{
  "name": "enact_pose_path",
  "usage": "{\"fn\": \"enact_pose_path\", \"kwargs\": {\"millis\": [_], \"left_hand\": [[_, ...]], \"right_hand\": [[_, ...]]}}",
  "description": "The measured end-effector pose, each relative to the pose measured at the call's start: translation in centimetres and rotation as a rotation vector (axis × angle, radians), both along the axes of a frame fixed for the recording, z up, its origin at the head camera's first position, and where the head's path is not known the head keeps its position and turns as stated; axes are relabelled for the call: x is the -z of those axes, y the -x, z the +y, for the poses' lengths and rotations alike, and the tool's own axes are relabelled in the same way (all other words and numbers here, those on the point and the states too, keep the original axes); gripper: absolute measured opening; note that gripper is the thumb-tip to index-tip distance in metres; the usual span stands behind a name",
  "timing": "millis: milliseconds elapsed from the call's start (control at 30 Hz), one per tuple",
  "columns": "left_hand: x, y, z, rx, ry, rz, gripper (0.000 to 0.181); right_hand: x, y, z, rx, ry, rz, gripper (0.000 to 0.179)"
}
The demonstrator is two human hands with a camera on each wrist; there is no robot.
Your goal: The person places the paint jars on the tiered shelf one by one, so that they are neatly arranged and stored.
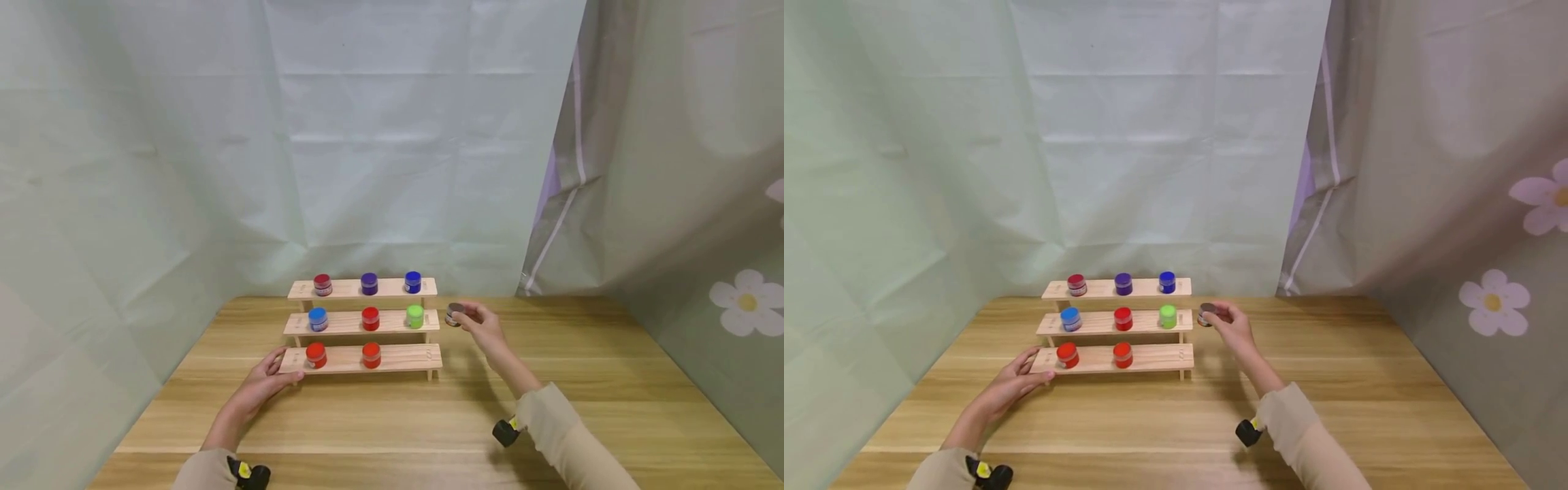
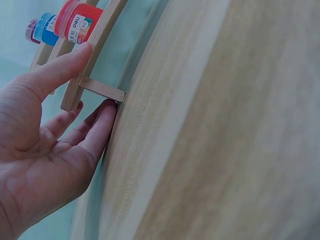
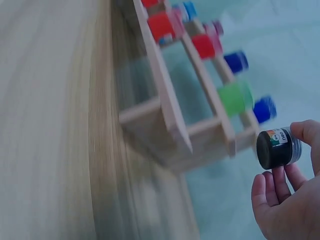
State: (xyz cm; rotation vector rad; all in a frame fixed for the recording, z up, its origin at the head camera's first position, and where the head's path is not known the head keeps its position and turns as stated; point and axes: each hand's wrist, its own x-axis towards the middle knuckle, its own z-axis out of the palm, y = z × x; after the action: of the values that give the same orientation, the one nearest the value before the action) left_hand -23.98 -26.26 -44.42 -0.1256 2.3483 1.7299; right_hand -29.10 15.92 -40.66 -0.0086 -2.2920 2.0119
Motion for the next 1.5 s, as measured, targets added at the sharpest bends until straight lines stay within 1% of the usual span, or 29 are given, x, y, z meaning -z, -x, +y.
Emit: {"fn": "enact_pose_path", "kwargs": {"millis": [133, 300, 433, 567, 833, 967, 1200, 1333, 1500], "left_hand": [[-0.1, 0.0, 0.0, 0.004, 0.0, 0.002, 0.094], [-0.1, 0.0, 0.0, 0.009, 0.002, 0.004, 0.094], [-0.1, 0.0, 0.0, 0.01, 0.007, 0.007, 0.093], [-0.1, 0.0, 0.1, 0.014, 0.005, 0.005, 0.093], [-0.1, 0.1, 0.3, 0.016, -0.007, 0.005, 0.093], [0.0, 0.0, 0.4, 0.013, -0.007, 0.01, 0.091], [0.1, 0.1, 0.5, 0.027, -0.007, 0.017, 0.09], [0.1, 0.1, 0.5, 0.026, -0.004, 0.017, 0.09], [0.0, 0.1, 0.3, 0.019, -0.002, 0.012, 0.09]], "right_hand": [[-0.4, -0.7, -1.1, -0.038, 0.007, 0.006, 0.038], [-0.5, -1.5, -2.1, -0.082, -0.01, 0.019, 0.036], [-0.1, -2.0, -2.7, -0.142, -0.022, 0.025, 0.036], [0.5, -2.4, -3.2, -0.186, -0.066, 0.035, 0.036], [2.2, -2.9, -3.9, -0.224, -0.128, 0.074, 0.033], [2.7, -3.1, -4.0, -0.23, -0.156, 0.092, 0.033], [3.3, -3.2, -3.9, -0.257, -0.163, 0.102, 0.034], [3.4, -3.2, -3.9, -0.272, -0.164, 0.107, 0.035], [3.6, -3.1, -4.2, -0.287, -0.174, 0.134, 0.036]]}}
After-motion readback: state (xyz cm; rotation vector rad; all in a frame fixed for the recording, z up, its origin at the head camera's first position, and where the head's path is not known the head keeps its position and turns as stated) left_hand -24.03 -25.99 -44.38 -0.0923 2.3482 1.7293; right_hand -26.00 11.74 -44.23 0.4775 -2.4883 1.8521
